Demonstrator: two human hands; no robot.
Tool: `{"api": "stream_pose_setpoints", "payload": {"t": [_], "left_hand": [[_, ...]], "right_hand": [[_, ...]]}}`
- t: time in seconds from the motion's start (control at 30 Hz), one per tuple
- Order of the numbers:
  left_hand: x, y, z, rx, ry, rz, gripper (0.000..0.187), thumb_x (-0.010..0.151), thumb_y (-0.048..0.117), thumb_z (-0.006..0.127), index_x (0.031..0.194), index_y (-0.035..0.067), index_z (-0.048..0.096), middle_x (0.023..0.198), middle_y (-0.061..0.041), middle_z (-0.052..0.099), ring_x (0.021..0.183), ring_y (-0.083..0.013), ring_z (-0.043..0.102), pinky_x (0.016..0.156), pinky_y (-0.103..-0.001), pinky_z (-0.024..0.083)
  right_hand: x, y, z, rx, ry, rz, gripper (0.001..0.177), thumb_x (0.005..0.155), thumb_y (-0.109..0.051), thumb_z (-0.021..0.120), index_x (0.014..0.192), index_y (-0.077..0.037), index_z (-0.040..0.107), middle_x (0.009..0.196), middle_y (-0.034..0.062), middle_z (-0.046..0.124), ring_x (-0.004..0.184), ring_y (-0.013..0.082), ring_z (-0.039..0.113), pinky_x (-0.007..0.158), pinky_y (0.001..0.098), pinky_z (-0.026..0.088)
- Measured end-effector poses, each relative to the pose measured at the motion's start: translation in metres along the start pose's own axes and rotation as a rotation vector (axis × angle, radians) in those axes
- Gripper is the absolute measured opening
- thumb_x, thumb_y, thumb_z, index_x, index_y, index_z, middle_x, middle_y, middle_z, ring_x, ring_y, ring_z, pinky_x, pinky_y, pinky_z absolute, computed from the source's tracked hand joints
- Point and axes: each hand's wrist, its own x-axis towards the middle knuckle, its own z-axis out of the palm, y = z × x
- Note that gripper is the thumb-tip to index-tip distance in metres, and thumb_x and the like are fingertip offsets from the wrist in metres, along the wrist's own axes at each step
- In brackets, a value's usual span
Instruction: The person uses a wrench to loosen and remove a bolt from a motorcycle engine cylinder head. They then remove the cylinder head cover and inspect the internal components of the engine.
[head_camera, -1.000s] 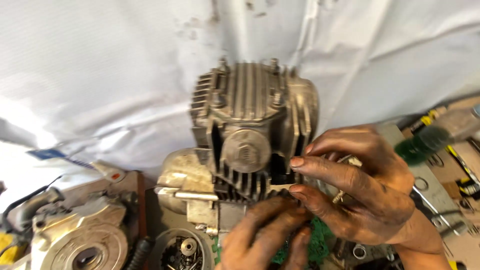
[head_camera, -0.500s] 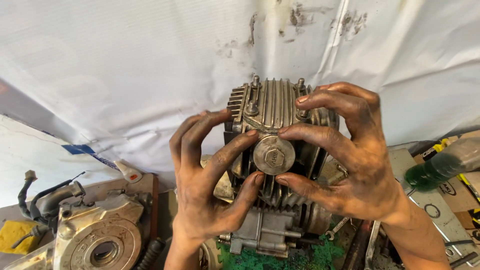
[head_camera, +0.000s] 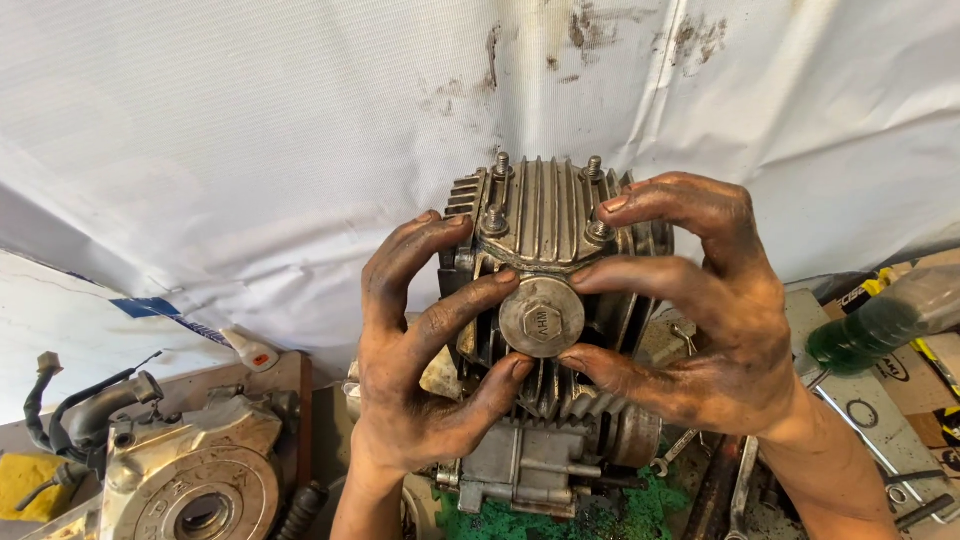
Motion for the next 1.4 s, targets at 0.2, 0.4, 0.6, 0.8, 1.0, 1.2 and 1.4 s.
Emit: {"api": "stream_pose_setpoints", "payload": {"t": [0.2, 0.4, 0.6, 0.8, 1.0, 1.2, 1.4], "left_hand": [[-0.007, 0.003, 0.003, 0.006, 0.050, -0.011, 0.053, 0.082, 0.030, 0.084, 0.131, 0.015, 0.068, 0.155, -0.014, 0.048, 0.148, -0.0349, 0.042, 0.129, -0.052, 0.037], [-0.016, 0.008, 0.005, 0.027, 0.089, -0.029, 0.052, 0.085, 0.031, 0.083, 0.132, 0.014, 0.068, 0.147, -0.013, 0.051, 0.145, -0.0326, 0.048, 0.126, -0.049, 0.042], [-0.027, 0.017, 0.009, 0.012, 0.122, -0.044, 0.053, 0.087, 0.032, 0.079, 0.134, 0.009, 0.066, 0.150, -0.015, 0.051, 0.143, -0.0331, 0.049, 0.127, -0.051, 0.041], [-0.035, 0.022, 0.011, 0.027, 0.127, -0.095, 0.052, 0.086, 0.033, 0.079, 0.131, 0.011, 0.068, 0.147, -0.013, 0.054, 0.141, -0.0303, 0.052, 0.124, -0.050, 0.042], [-0.042, 0.025, 0.015, 0.028, 0.151, -0.103, 0.045, 0.088, 0.032, 0.079, 0.128, 0.015, 0.070, 0.147, -0.013, 0.052, 0.143, -0.0313, 0.047, 0.128, -0.050, 0.038], [-0.046, 0.011, 0.016, -0.035, 0.248, -0.066, 0.033, 0.090, 0.028, 0.076, 0.122, 0.021, 0.074, 0.146, -0.010, 0.052, 0.144, -0.0266, 0.050, 0.125, -0.045, 0.038], [-0.012, 0.000, -0.004, -0.029, 0.126, -0.013, 0.045, 0.092, 0.044, 0.069, 0.129, 0.018, 0.069, 0.158, -0.014, 0.041, 0.150, -0.0297, 0.036, 0.132, -0.053, 0.027]], "right_hand": [[-0.002, 0.003, -0.002, 0.071, -0.002, 0.009, 0.038, 0.075, -0.037, 0.088, 0.104, -0.018, 0.073, 0.133, 0.0045, 0.056, 0.135, 0.0251, 0.051, 0.120, 0.0436, 0.049], [-0.002, -0.002, -0.003, 0.073, 0.008, 0.032, 0.034, 0.077, -0.031, 0.087, 0.106, -0.017, 0.074, 0.132, 0.0057, 0.058, 0.136, 0.0253, 0.052, 0.119, 0.0425, 0.049], [-0.005, -0.007, 0.002, -0.002, 0.039, 0.002, 0.032, 0.080, -0.028, 0.072, 0.109, -0.013, 0.074, 0.129, 0.0095, 0.060, 0.132, 0.0289, 0.050, 0.118, 0.0481, 0.046], [0.008, -0.001, -0.004, -0.066, -0.067, -0.077, 0.034, 0.083, -0.030, 0.063, 0.111, -0.014, 0.074, 0.130, 0.0091, 0.061, 0.133, 0.0293, 0.044, 0.119, 0.0508, 0.040], [0.032, 0.009, -0.007, 0.046, -0.222, -0.140, 0.039, 0.082, -0.029, 0.054, 0.115, -0.017, 0.072, 0.135, 0.0071, 0.061, 0.136, 0.0280, 0.043, 0.125, 0.0520, 0.035], [0.020, 0.014, -0.007, 0.092, -0.208, -0.106, 0.038, 0.088, -0.030, 0.056, 0.121, -0.018, 0.069, 0.136, 0.0069, 0.061, 0.139, 0.0252, 0.047, 0.126, 0.0493, 0.038], [-0.001, 0.004, -0.004, -0.018, -0.040, -0.108, 0.060, 0.085, -0.050, 0.076, 0.129, -0.014, 0.058, 0.134, 0.0086, 0.057, 0.135, 0.0264, 0.046, 0.120, 0.0492, 0.041]]}}
